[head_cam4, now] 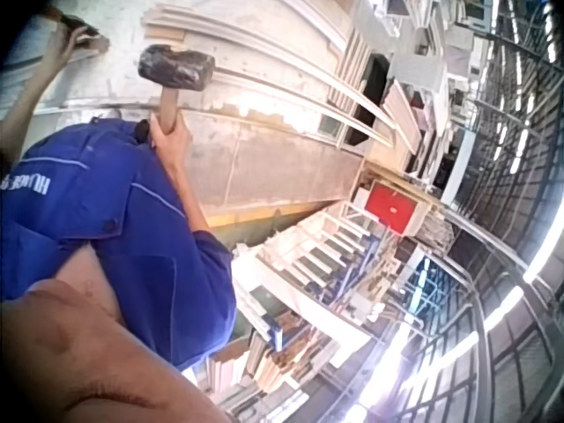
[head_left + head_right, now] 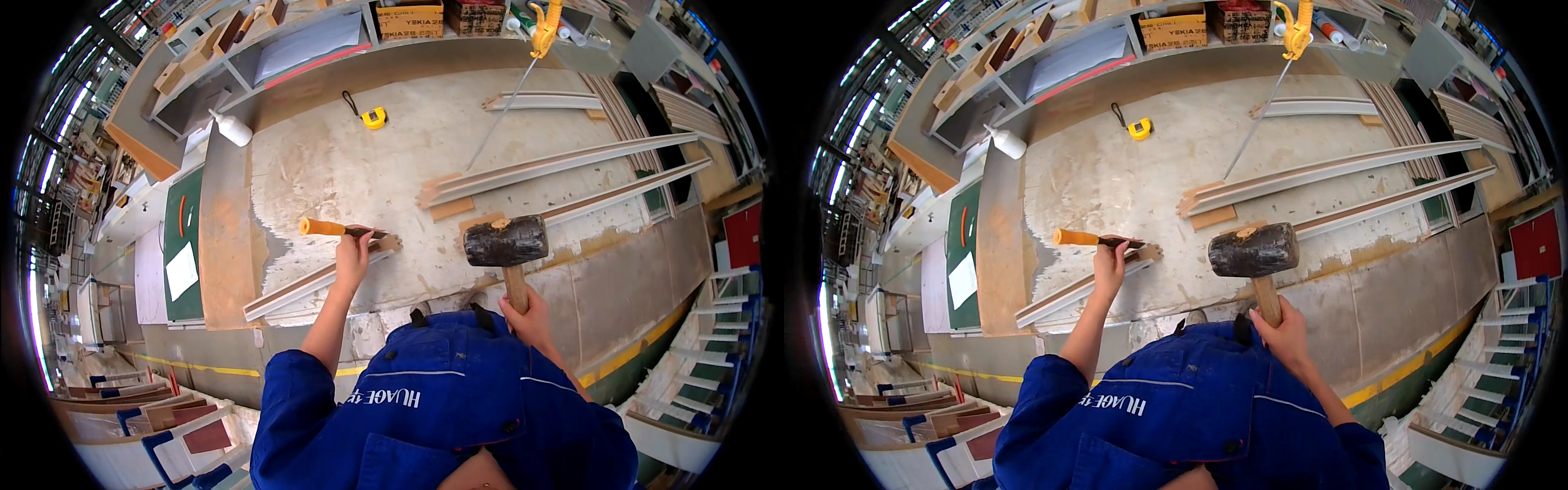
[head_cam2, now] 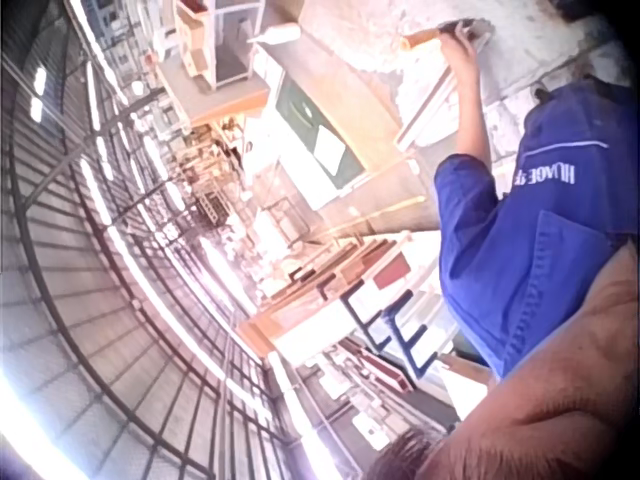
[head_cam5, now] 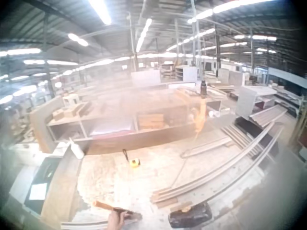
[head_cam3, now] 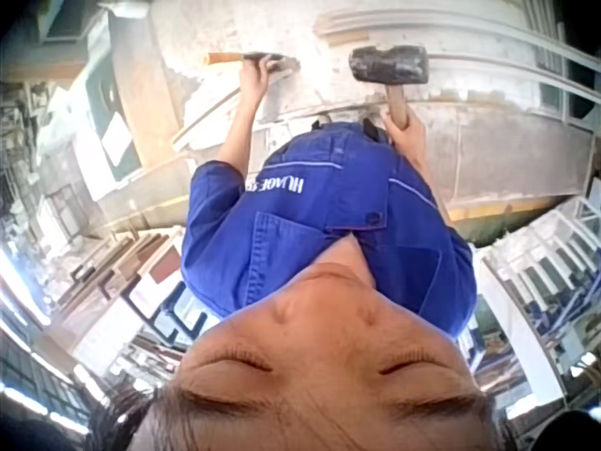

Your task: The person joins long wood/bamboo frame sections by aligning the mitred corners and then uses a mallet and chisel to adjust the fit.

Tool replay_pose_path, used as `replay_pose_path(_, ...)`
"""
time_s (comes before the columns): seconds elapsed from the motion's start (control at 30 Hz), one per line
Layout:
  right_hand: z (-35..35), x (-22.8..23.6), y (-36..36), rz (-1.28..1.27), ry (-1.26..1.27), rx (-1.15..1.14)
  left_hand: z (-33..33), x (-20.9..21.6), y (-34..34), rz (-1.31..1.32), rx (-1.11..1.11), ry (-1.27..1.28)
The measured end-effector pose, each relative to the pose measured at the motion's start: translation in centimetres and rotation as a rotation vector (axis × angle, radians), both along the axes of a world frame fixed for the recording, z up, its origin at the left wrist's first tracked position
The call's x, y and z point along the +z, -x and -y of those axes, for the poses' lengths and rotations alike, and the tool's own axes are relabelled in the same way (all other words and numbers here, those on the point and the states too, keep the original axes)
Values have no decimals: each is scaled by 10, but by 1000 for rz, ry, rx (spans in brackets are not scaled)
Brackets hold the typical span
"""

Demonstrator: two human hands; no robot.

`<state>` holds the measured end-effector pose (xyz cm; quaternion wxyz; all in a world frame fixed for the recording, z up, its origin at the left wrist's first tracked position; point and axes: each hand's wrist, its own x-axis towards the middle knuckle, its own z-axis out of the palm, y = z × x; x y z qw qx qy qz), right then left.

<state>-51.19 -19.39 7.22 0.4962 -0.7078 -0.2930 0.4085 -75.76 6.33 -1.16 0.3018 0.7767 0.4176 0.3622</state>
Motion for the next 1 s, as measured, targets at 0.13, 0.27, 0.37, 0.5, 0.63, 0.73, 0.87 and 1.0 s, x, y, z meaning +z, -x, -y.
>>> replay_pose_path(0.13, 2, -1, -1, -2, 3, -1, 2, -11, 1, 24, 10, 23)
replay_pose_path(0.27, 2, 1, -2, 9, 13, 4, 8, -15, 1, 139, 32, 55)
replay_pose_path(0.37, 2, -1, -2, 10, 25, -1, 8, -14, -1, 18, -10, 85)
replay_pose_path(0.5, 1, -1, -2, -1, 31, 2, 7, -19, 2, 53, -52, 86)
replay_pose_path(0.63, 0, 2, 0, 19, 26, -6, 7, -13, -1, 67, -65, 95)
replay_pose_path(0.73, -9, 6, -6, 96, 108, 58, 6, -15, 0, 76, -73, 83)
replay_pose_path(0.87, -43, 34, -19, 481, 73, 213, 5, -10, -3, 25, -86, 36)
replay_pose_path(1.0, -91, 91, -13, 737, -184, 392, -3, -18, 0, -2, -113, 19)
